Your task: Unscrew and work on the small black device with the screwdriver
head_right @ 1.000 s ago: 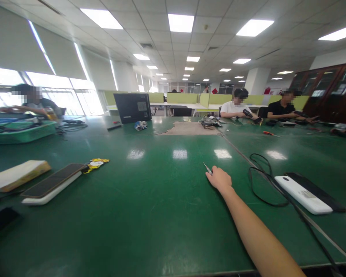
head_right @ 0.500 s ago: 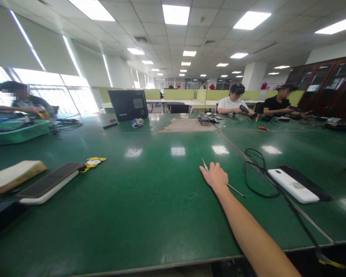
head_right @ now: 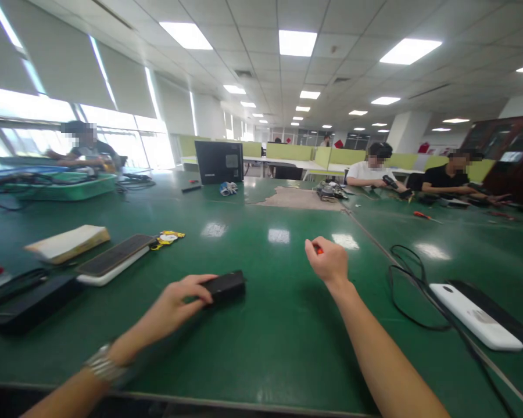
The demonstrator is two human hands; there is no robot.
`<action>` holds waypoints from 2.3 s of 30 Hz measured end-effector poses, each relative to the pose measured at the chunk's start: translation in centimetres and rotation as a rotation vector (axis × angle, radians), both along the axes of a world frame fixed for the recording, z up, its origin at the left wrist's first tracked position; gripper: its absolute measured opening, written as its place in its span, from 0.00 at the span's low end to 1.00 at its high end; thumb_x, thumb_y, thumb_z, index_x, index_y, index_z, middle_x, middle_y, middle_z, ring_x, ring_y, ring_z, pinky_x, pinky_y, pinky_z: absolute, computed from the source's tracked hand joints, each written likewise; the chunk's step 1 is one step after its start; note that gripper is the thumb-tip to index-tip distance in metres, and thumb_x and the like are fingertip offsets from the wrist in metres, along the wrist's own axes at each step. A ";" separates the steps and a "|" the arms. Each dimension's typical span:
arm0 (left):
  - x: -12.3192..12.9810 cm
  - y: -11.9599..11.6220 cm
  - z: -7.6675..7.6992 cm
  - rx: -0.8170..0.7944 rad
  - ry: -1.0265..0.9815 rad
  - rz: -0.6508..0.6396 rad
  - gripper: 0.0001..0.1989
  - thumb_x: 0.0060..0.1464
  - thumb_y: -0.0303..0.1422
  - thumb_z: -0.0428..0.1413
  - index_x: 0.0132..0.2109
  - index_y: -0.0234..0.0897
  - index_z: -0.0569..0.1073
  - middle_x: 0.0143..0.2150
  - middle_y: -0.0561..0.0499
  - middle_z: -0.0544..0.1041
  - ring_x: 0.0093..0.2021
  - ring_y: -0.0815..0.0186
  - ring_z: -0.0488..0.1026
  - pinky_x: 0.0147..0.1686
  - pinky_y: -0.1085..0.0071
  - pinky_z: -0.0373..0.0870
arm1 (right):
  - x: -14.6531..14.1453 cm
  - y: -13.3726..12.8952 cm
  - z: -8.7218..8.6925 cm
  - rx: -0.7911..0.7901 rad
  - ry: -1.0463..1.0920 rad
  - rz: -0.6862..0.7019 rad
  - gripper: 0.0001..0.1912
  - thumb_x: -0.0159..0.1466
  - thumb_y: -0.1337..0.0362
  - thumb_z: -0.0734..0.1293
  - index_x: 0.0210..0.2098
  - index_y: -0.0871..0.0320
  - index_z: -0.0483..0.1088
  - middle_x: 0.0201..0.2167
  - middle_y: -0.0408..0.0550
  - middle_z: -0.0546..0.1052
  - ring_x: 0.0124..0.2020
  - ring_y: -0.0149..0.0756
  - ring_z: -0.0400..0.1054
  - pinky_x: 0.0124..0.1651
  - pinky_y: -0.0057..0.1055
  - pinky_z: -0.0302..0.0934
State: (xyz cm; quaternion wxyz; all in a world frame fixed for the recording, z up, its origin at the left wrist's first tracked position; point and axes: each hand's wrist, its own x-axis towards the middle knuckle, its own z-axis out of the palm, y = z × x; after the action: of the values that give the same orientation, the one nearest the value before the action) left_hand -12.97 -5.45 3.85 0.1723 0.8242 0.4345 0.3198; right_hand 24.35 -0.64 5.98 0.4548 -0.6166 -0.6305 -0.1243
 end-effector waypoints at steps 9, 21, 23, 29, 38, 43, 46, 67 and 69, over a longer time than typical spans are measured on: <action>11.3 4.2 -2.7 -0.093 -0.089 -0.344 0.09 0.49 0.23 0.58 0.38 0.38 0.75 0.50 0.49 0.76 0.52 0.61 0.70 0.55 0.67 0.63 | -6.2 1.9 5.5 -0.167 1.293 0.871 0.20 0.55 0.56 0.65 0.14 0.55 0.55 0.07 0.32 0.49 0.08 0.23 0.41 0.11 0.22 0.36; 14.8 5.0 -3.3 0.040 0.177 -0.264 0.26 0.54 0.49 0.58 0.55 0.40 0.71 0.48 0.46 0.77 0.47 0.56 0.73 0.47 0.65 0.69 | -6.4 2.4 4.1 -0.236 1.270 0.942 0.20 0.54 0.58 0.68 0.13 0.56 0.56 0.08 0.33 0.51 0.08 0.22 0.43 0.10 0.21 0.36; 14.9 5.0 -3.7 0.036 0.179 -0.253 0.25 0.55 0.48 0.58 0.55 0.41 0.71 0.49 0.47 0.77 0.47 0.56 0.74 0.46 0.66 0.69 | -6.5 2.5 3.9 -0.252 1.289 0.943 0.20 0.54 0.57 0.67 0.13 0.56 0.56 0.08 0.33 0.51 0.08 0.22 0.42 0.10 0.21 0.36; 14.6 5.0 -3.9 0.019 0.154 -0.253 0.25 0.54 0.49 0.58 0.55 0.41 0.72 0.49 0.48 0.78 0.47 0.56 0.75 0.44 0.67 0.70 | -6.9 2.8 3.3 -0.259 1.300 0.975 0.20 0.55 0.58 0.68 0.13 0.57 0.57 0.07 0.33 0.51 0.08 0.22 0.43 0.09 0.21 0.36; 14.6 4.6 -4.1 0.024 0.118 -0.227 0.23 0.55 0.47 0.58 0.54 0.41 0.73 0.48 0.48 0.78 0.47 0.57 0.75 0.46 0.68 0.69 | -7.1 3.1 2.7 -0.302 1.239 1.064 0.09 0.55 0.62 0.66 0.24 0.56 0.61 0.16 0.34 0.61 0.13 0.23 0.51 0.13 0.20 0.44; 14.5 4.6 -4.2 0.023 0.111 -0.228 0.23 0.54 0.47 0.59 0.54 0.42 0.73 0.48 0.49 0.78 0.47 0.57 0.75 0.46 0.68 0.70 | -7.3 3.4 2.2 -0.287 1.281 1.068 0.09 0.53 0.65 0.68 0.30 0.54 0.62 0.19 0.33 0.63 0.14 0.23 0.54 0.14 0.20 0.46; 14.4 4.6 -4.1 0.016 0.110 -0.245 0.23 0.54 0.46 0.59 0.54 0.42 0.72 0.48 0.49 0.78 0.47 0.57 0.75 0.46 0.68 0.70 | -7.2 3.4 2.0 -0.315 1.266 1.066 0.11 0.53 0.61 0.69 0.24 0.56 0.61 0.18 0.34 0.65 0.14 0.24 0.56 0.15 0.22 0.49; 14.0 4.2 -4.0 -0.001 0.082 -0.245 0.22 0.54 0.46 0.59 0.53 0.42 0.73 0.49 0.50 0.78 0.47 0.57 0.75 0.45 0.68 0.69 | -6.2 2.3 3.3 -0.636 1.052 1.113 0.08 0.55 0.62 0.67 0.34 0.57 0.70 0.18 0.39 0.71 0.20 0.31 0.66 0.26 0.27 0.61; 13.9 4.2 -3.9 0.000 0.083 -0.244 0.22 0.54 0.46 0.59 0.53 0.42 0.73 0.48 0.50 0.78 0.46 0.57 0.75 0.45 0.68 0.69 | -6.0 2.2 3.4 -0.649 1.064 1.092 0.09 0.53 0.64 0.69 0.35 0.57 0.70 0.24 0.41 0.73 0.25 0.31 0.68 0.28 0.27 0.63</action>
State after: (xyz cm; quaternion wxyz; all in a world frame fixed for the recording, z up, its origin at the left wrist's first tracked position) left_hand 0.96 -1.28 -0.10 0.1920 0.8833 0.3379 0.2622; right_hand 18.33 1.58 9.42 0.4882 -0.3009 -0.5464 0.6103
